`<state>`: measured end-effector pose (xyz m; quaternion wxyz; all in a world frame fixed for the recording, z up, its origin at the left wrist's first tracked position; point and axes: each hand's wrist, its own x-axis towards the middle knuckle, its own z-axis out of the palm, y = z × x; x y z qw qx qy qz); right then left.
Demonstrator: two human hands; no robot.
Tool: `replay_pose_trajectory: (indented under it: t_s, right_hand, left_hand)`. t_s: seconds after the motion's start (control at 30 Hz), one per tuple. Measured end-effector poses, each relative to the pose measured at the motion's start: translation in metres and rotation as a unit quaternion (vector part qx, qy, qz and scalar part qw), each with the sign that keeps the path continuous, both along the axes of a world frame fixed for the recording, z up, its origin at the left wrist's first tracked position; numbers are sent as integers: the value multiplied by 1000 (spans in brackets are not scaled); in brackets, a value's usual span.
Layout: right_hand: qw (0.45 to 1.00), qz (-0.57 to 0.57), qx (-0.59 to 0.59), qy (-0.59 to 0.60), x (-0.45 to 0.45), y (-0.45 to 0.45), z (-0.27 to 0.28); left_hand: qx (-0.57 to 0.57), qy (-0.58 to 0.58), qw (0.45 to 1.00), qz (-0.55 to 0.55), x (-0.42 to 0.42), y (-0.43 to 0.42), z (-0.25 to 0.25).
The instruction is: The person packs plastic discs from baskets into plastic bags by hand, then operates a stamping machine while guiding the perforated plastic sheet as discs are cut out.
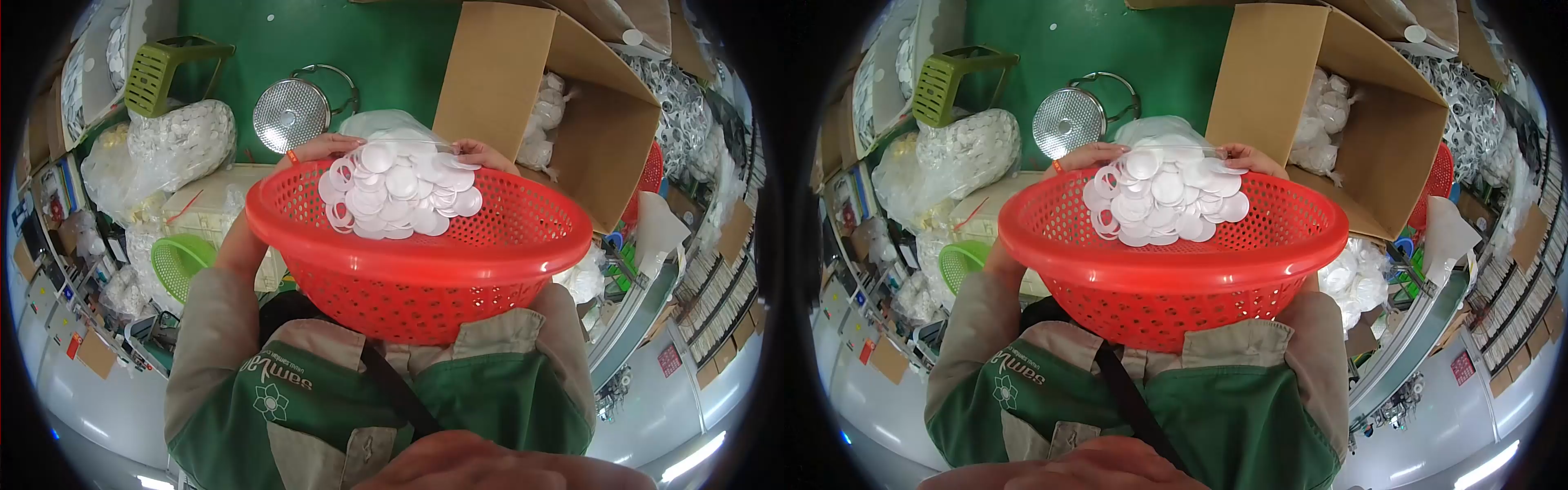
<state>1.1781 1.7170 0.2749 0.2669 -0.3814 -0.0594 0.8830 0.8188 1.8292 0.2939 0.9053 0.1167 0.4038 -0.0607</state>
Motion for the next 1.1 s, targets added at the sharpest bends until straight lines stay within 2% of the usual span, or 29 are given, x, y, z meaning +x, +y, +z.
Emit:
replay_pose_trajectory:
  t_s: [0.03, 0.1, 0.17, 0.23, 0.3, 0.37, 0.4, 0.43, 0.5, 0.57, 0.6, 0.63, 0.7, 0.73, 0.77, 0.83, 0.93, 1.1]
  right_hand:
    - [1000, 2, 5, -2, 5, 1, 1]
    - [1000, 9, 2, 8, 14, 0, 5]
    - [998, 39, -44, -1, 18, 1, 18]
    - [995, 73, -34, -53, 22, -1, 21]
    - [994, 91, -17, -54, 26, 3, 21]
    - [992, 62, -98, -44, 27, -5, 21]
    - [990, 82, -55, -102, 26, -8, 19]
    - [990, 82, -57, -102, 26, -6, 16]
    - [991, 106, -18, -80, 27, -3, 12]
    - [990, 90, -90, -64, 15, 5, 37]
    - [990, 97, -71, -70, 19, 0, 29]
    - [990, 106, -47, -78, 24, 1, 23]
    - [990, 106, -25, -85, 36, -8, 22]
    - [990, 108, -3, -93, 37, -9, 25]
    - [986, 113, -29, -119, 37, -11, 26]
    - [995, 19, -68, 77, 29, -13, 15]
    - [995, 75, -68, -7, 27, -16, 17]
    - [992, 94, -85, -25, 25, -21, 34]
  left_hand:
    - [-1, -2, 1000, -1, 0, 0, -2]
    - [81, -2, 996, -46, -1, -7, -2]
    - [-30, -34, 998, 33, 1, -23, -13]
    - [-68, -45, 995, 59, 9, -31, -5]
    - [-76, -32, 994, 70, 11, -35, -7]
    - [-132, -40, 986, 89, 17, -40, 14]
    - [-185, -37, 975, 117, 14, -43, 8]
    - [-230, -37, 965, 117, 14, -47, 5]
    - [-170, -34, 982, 80, 5, -54, -14]
    - [-158, -22, 984, 84, 6, -53, 1]
    - [-127, -18, 990, 56, 3, -55, -16]
    - [-125, -20, 990, 55, 7, -51, -12]
    - [-47, -38, 998, 12, 17, -44, -3]
    - [-63, -64, 996, 4, 20, -40, 3]
    - [-89, -40, 995, 25, 20, -40, 12]
    - [-93, -50, 994, 30, 18, -44, 12]
    - [-92, -50, 994, 37, 13, -54, 7]
    - [-79, -50, 995, 31, 7, -64, 0]
